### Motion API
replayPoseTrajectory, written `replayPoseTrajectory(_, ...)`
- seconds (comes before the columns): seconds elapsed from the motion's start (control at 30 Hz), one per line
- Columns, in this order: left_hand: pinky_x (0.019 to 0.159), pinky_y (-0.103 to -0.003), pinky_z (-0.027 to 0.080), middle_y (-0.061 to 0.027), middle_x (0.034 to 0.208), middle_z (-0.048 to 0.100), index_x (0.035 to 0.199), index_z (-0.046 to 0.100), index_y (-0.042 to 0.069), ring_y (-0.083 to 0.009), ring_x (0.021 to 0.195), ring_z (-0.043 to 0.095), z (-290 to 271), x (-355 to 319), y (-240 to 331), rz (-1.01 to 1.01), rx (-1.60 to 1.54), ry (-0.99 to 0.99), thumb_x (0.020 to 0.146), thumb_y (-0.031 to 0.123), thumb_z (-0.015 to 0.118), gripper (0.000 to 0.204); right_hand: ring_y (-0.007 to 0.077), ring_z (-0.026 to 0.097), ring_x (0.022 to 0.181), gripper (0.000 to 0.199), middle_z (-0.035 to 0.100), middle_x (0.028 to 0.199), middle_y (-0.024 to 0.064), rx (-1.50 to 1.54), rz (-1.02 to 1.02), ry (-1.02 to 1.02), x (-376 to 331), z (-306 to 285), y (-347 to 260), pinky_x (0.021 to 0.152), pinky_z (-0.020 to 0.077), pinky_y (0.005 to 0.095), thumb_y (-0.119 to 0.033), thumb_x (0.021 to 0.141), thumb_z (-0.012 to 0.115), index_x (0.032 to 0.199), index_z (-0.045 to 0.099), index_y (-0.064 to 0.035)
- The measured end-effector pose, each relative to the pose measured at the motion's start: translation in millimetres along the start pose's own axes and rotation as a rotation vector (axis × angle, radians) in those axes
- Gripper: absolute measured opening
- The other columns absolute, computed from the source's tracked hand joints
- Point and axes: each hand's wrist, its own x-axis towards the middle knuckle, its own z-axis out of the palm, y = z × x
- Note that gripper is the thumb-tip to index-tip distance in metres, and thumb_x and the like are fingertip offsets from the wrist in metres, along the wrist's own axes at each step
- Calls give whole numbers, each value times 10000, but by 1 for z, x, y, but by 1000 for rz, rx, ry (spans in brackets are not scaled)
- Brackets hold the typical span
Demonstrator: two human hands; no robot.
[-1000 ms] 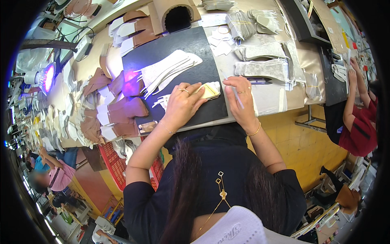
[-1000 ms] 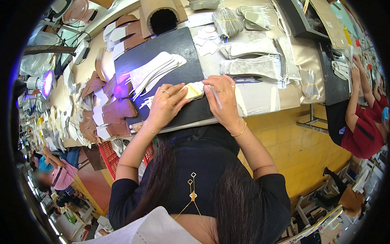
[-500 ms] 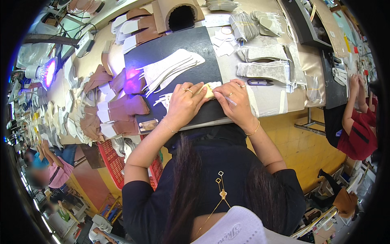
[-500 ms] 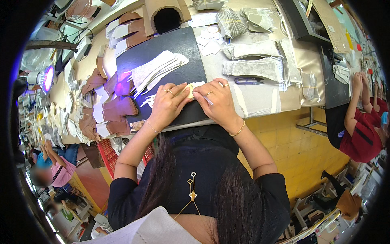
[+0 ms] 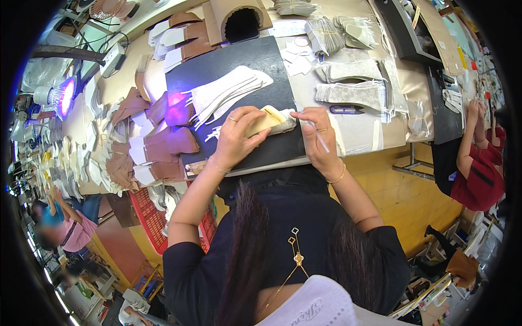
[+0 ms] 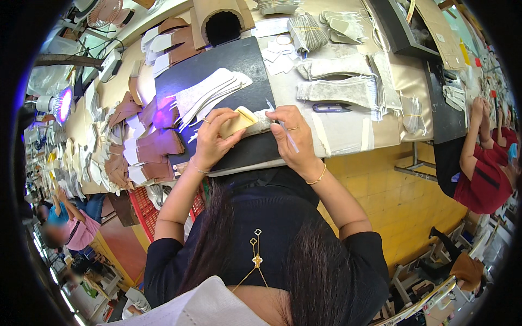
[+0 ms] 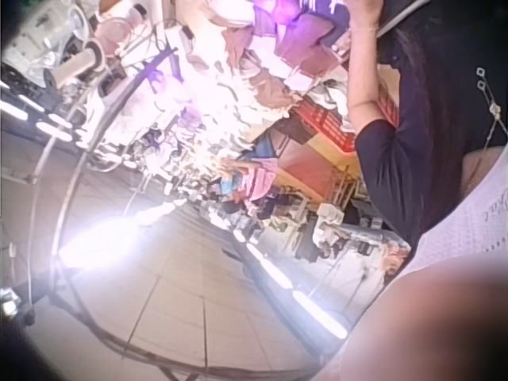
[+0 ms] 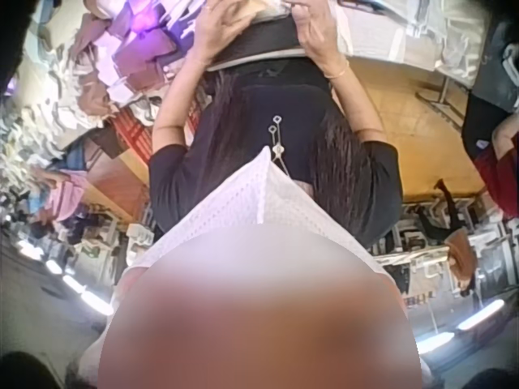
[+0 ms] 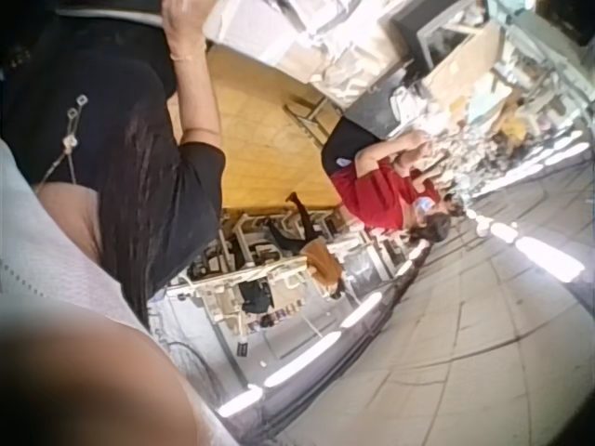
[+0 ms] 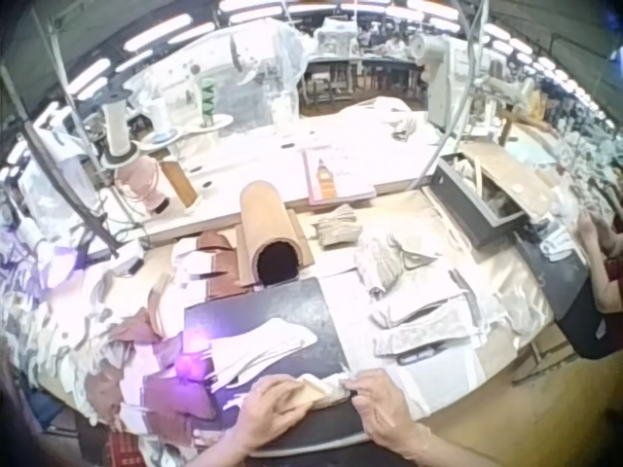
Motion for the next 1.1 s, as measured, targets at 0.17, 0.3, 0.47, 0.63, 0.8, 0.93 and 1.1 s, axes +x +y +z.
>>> replayPoseTrajectory(0.17, 899, -410, 504, -101, 1106, 671, 1143, 683, 60, -299, 1007, 644, -2, 0, 1, 85, 166, -161, 770, 128, 844, 412, 292, 595, 1036, 289, 640, 1144, 156, -29, -12, -44, -6, 11, 4, 925, 484, 371, -259, 1081, 500, 1219, 600, -25)
replayPoseTrajectory(0.3, 894, -408, 492, -86, 1112, 668, 1132, 681, 77, -287, 1021, 637, 0, -1, 3, 140, 219, -153, 769, 130, 839, 399, 293, 586, 1060, 287, 636, 1168, 156, -55, 13, -33, -8, 7, 6, 943, 476, 376, -261, 1081, 500, 1218, 592, -26)
replayPoseTrajectory(0.47, 879, -418, 489, -81, 1092, 640, 1104, 654, 89, -290, 1004, 626, 0, -4, 1, 217, 215, -111, 754, 121, 834, 395, 286, 569, 1095, 308, 629, 1177, 154, -40, 34, -30, -9, 2, 6, 965, 464, 382, -292, 1086, 489, 1217, 580, -28)
replayPoseTrajectory(0.63, 806, -407, 519, -94, 1057, 627, 1077, 647, 91, -291, 937, 637, -1, -6, 0, 220, 139, -97, 753, 97, 841, 378, 288, 562, 1105, 335, 610, 1172, 159, 35, 0, -38, -10, 10, 6, 989, 458, 382, -335, 1085, 480, 1221, 561, -41)
replayPoseTrajectory(0.8, 720, -352, 547, -107, 1038, 627, 1103, 642, 82, -264, 877, 655, -27, -1, 8, 40, 9, 2, 784, 98, 857, 385, 305, 574, 1134, 325, 608, 1175, 163, 162, 38, -27, -14, 25, 8, 982, 482, 395, -332, 1079, 489, 1228, 555, -51)
replayPoseTrajectory(0.93, 829, -291, 541, -100, 1092, 648, 1142, 644, 45, -203, 999, 641, -82, 26, 12, -27, -65, 265, 786, 59, 863, 418, 334, 619, 1105, 299, 610, 1189, 178, -22, -138, -117, -18, 31, 14, 948, 516, 406, -292, 1056, 543, 1233, 545, -51)
replayPoseTrajectory(1.1, 881, -311, 558, -96, 1187, 609, 1157, 643, 16, -210, 1053, 639, -127, 54, 14, -39, -130, 414, 794, 9, 847, 416, 382, 643, 989, 298, 585, 1205, 179, -42, -224, -127, -23, 37, 19, 832, 548, 431, -198, 972, 664, 1225, 561, -80)
